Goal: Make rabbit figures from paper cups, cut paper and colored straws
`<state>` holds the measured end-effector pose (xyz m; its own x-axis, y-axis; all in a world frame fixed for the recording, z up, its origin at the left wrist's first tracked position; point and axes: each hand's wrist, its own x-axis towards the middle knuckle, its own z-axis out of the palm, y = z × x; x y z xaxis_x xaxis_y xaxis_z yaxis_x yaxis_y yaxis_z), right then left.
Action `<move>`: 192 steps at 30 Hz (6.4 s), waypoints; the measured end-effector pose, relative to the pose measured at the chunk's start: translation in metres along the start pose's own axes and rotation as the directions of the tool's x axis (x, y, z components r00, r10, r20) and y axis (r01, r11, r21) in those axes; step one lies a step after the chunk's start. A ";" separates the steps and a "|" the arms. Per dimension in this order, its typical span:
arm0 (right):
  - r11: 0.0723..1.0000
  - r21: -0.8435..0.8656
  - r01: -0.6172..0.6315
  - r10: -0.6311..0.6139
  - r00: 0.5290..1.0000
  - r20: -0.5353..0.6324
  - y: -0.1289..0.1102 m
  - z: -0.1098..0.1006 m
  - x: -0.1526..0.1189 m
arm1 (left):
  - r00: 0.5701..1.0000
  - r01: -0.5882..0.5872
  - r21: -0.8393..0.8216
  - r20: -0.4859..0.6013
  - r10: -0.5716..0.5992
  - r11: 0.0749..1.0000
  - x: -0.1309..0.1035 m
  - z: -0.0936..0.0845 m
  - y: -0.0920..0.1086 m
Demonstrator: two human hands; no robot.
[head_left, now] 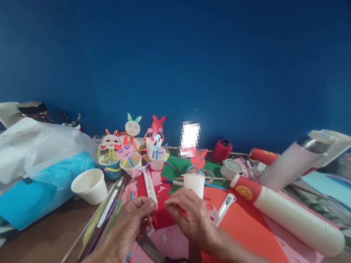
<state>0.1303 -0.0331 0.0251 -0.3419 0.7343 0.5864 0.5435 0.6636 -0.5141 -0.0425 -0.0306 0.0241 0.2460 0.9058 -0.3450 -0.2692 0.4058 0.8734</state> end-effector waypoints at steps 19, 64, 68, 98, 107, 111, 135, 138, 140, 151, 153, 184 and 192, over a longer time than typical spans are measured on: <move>0.982 0.026 0.190 -0.191 0.978 0.086 0.004 -0.009 -0.001 | 0.995 0.000 0.074 0.099 -0.007 0.997 -0.013 0.009 0.001; 0.965 -0.256 -0.053 0.041 0.998 -0.051 -0.006 -0.010 -0.002 | 0.885 -0.463 0.520 0.311 0.346 0.718 -0.026 0.008 -0.015; 0.963 -0.256 -0.082 0.079 0.997 -0.024 -0.004 -0.013 0.001 | 0.862 -0.507 0.605 0.369 0.348 0.613 -0.025 0.003 -0.012; 0.548 0.638 -0.540 0.559 0.804 0.201 0.017 -0.028 0.010 | 0.952 -0.240 0.361 0.267 0.147 0.901 -0.006 0.009 0.014; 0.574 0.671 -0.470 0.650 0.760 -0.024 0.046 -0.078 0.030 | 0.973 -0.222 0.429 0.160 0.169 0.876 0.046 0.037 0.016; 0.574 0.667 -0.475 0.670 0.741 -0.049 0.063 -0.080 0.028 | 0.967 -0.253 0.458 0.128 0.219 0.852 0.074 0.048 0.007; 0.621 0.638 -0.455 0.626 0.778 -0.054 0.066 -0.095 0.032 | 0.968 -0.248 0.792 0.179 0.176 0.558 0.090 0.070 -0.006; 0.616 0.646 -0.451 0.626 0.778 -0.055 0.062 -0.096 0.032 | 0.965 -0.261 0.769 0.191 0.180 0.584 0.087 0.073 -0.009; 0.612 0.654 -0.445 0.628 0.776 -0.060 0.060 -0.097 0.033 | 0.962 -0.272 0.742 0.191 0.195 0.613 0.084 0.073 -0.009; 0.564 0.728 -0.391 0.630 0.773 -0.073 0.069 -0.092 0.031 | 0.927 -0.365 0.280 0.025 0.373 0.888 0.067 0.057 0.004; 0.554 0.734 -0.394 0.634 0.770 -0.065 0.071 -0.089 0.031 | 0.924 -0.376 0.274 0.034 0.381 0.885 0.068 0.054 0.007; 0.628 0.620 -0.471 0.636 0.770 -0.059 0.075 -0.077 0.033 | 0.957 -0.290 0.262 0.051 0.287 0.921 0.067 0.052 0.016; 0.649 0.593 -0.476 0.632 0.771 -0.072 0.075 -0.075 0.032 | 0.960 -0.279 0.220 0.093 0.265 0.935 0.067 0.051 0.016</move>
<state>0.2174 0.0294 0.0529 0.1354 0.9756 0.1727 0.0613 0.1658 -0.9843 0.0169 0.0304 0.0320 0.2518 0.9654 -0.0675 -0.1160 0.0994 0.9883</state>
